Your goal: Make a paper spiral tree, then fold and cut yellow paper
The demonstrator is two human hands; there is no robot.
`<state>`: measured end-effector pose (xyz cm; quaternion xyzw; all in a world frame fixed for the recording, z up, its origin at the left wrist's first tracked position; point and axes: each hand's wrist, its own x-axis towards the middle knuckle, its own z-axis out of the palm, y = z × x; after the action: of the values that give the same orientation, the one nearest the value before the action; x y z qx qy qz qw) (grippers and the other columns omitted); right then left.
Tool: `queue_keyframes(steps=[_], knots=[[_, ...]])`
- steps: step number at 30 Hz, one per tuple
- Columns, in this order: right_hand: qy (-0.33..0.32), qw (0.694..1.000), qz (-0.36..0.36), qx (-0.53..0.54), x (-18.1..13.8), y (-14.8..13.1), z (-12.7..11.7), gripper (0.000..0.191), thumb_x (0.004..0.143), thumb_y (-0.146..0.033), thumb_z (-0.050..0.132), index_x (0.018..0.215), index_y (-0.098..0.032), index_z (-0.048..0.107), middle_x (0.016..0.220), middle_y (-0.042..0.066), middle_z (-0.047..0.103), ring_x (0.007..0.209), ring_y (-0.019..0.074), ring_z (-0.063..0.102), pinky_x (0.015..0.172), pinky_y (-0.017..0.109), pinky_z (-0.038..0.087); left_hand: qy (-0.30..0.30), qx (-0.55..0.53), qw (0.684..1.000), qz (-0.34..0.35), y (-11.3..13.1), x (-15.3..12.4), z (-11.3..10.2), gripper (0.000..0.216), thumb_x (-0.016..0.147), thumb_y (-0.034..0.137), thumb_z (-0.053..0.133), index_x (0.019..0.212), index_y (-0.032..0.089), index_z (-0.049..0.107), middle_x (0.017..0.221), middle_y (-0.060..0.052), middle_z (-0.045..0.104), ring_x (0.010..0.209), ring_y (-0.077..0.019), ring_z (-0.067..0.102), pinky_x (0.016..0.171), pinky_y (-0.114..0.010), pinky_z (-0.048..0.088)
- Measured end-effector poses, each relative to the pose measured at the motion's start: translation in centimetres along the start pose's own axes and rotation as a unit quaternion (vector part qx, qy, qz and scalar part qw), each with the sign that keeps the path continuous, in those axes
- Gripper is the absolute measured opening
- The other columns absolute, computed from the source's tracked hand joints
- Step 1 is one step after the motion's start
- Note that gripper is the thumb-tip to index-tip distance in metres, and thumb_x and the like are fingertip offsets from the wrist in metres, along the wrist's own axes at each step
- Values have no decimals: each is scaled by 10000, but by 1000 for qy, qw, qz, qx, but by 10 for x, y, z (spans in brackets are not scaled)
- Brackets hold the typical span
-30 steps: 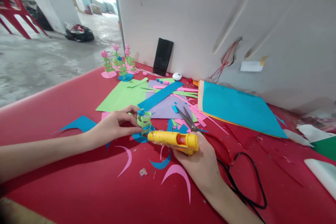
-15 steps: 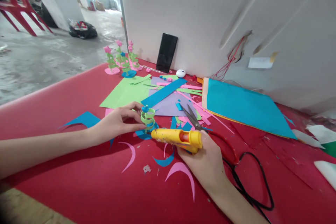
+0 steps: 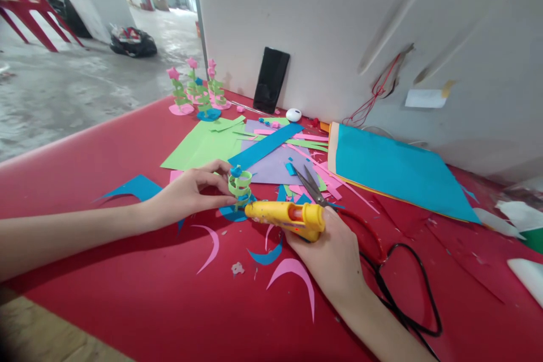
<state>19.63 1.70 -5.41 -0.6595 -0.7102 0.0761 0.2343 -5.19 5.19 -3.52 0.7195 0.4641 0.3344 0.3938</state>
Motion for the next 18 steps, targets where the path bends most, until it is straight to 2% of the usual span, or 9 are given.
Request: queue_keyframes(steps=[12, 18], knots=[[-14, 1000, 20, -1, 2, -3, -1, 399, 616, -554, 596, 791, -196, 597, 721, 16, 625, 703, 204, 601, 562, 300, 452, 0, -16, 1000, 19, -5, 0, 1, 124, 679, 275, 644, 624, 165, 624, 904, -3, 453, 738, -100, 487, 624, -240, 420], [-15, 1000, 20, -15, 1, -4, -1, 393, 630, -557, 585, 800, -203, 602, 727, 18, 623, 719, 215, 599, 571, 314, 446, 4, -6, 1000, 19, -5, 0, 1, 125, 670, 276, 648, 618, 164, 626, 909, -4, 461, 760, -112, 501, 629, -248, 426]])
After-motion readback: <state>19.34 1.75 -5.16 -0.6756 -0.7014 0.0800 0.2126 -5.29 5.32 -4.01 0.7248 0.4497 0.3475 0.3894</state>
